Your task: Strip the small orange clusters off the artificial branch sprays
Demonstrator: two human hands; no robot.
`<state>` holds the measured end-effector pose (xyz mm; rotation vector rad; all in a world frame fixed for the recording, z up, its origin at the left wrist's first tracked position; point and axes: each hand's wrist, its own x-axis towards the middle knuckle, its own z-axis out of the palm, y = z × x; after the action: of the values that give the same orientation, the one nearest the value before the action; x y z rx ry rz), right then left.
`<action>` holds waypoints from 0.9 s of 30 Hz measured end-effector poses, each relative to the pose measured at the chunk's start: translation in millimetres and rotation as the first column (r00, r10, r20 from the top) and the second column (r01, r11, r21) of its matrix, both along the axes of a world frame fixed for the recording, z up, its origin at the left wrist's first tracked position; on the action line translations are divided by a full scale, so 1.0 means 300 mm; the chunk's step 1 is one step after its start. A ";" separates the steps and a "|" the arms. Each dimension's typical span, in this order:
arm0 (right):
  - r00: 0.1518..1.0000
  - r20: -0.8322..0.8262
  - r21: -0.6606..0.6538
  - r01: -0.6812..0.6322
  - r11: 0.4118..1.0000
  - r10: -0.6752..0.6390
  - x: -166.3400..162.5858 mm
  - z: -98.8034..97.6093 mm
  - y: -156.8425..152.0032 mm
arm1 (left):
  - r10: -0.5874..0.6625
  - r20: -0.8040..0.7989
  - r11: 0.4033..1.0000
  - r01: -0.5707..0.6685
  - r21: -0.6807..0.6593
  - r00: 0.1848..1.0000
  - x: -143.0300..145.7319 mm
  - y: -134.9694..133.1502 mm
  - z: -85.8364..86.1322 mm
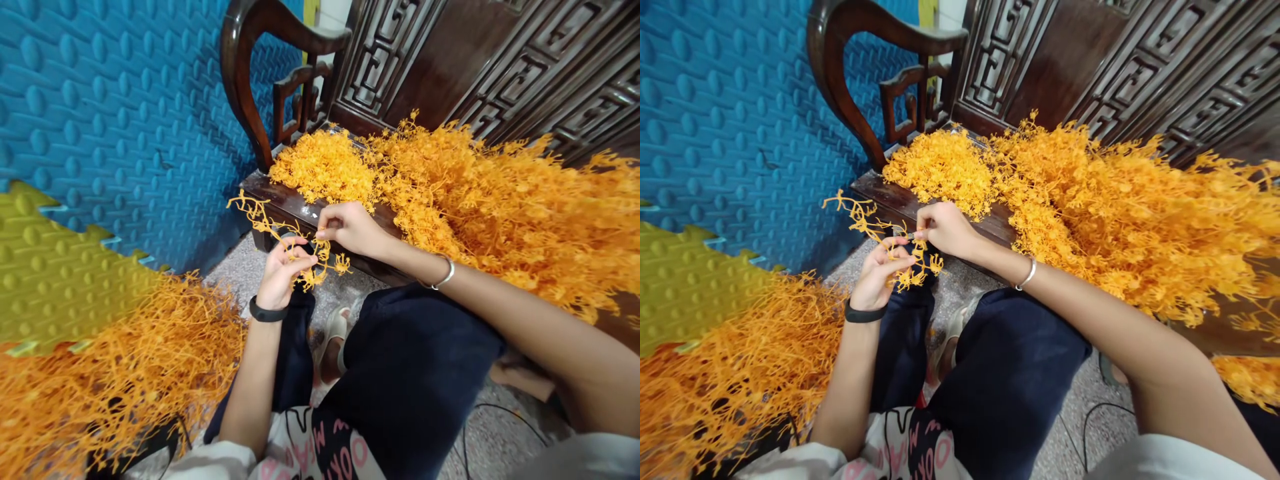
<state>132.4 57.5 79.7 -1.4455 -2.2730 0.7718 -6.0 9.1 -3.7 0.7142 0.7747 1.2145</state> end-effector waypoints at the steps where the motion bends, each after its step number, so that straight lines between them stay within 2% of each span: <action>1: 1.000 -0.006 0.009 0.013 1.000 -0.012 -0.006 -0.002 -0.001 | -0.002 0.003 1.000 0.002 0.000 1.000 -0.005 0.002 -0.001; 10: 0.997 -0.024 0.115 0.072 0.991 -0.069 -0.063 0.005 0.005 | 0.012 0.069 1.000 -0.012 -0.001 0.998 -0.040 0.021 0.000; 13: 0.999 -0.032 0.180 -0.022 0.983 0.028 -0.079 0.012 0.008 | 0.018 0.127 0.999 -0.013 -0.039 0.992 -0.054 0.020 -0.010; 16: 0.986 -0.021 0.230 -0.154 0.961 0.163 -0.092 0.016 0.006 | -0.028 0.146 0.994 0.043 -0.100 0.989 -0.069 0.013 -0.019; 22: 0.973 -0.012 0.257 -0.221 0.941 0.231 -0.110 0.011 0.001 | -0.094 0.094 0.987 0.105 -0.124 0.991 -0.074 0.001 -0.012; 24: 0.975 -0.008 0.248 -0.212 0.945 0.221 -0.109 0.012 0.005 | -0.087 0.114 0.990 0.099 -0.104 0.990 -0.066 -0.001 -0.014; 27: 0.992 -0.026 0.213 -0.115 0.970 0.124 -0.099 0.012 0.022 | -0.035 0.149 0.997 0.046 -0.068 0.988 -0.051 -0.001 -0.019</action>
<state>102.8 64.1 83.2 -1.1975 -2.3485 0.5655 -21.3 8.8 -9.4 0.5720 0.6740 1.1830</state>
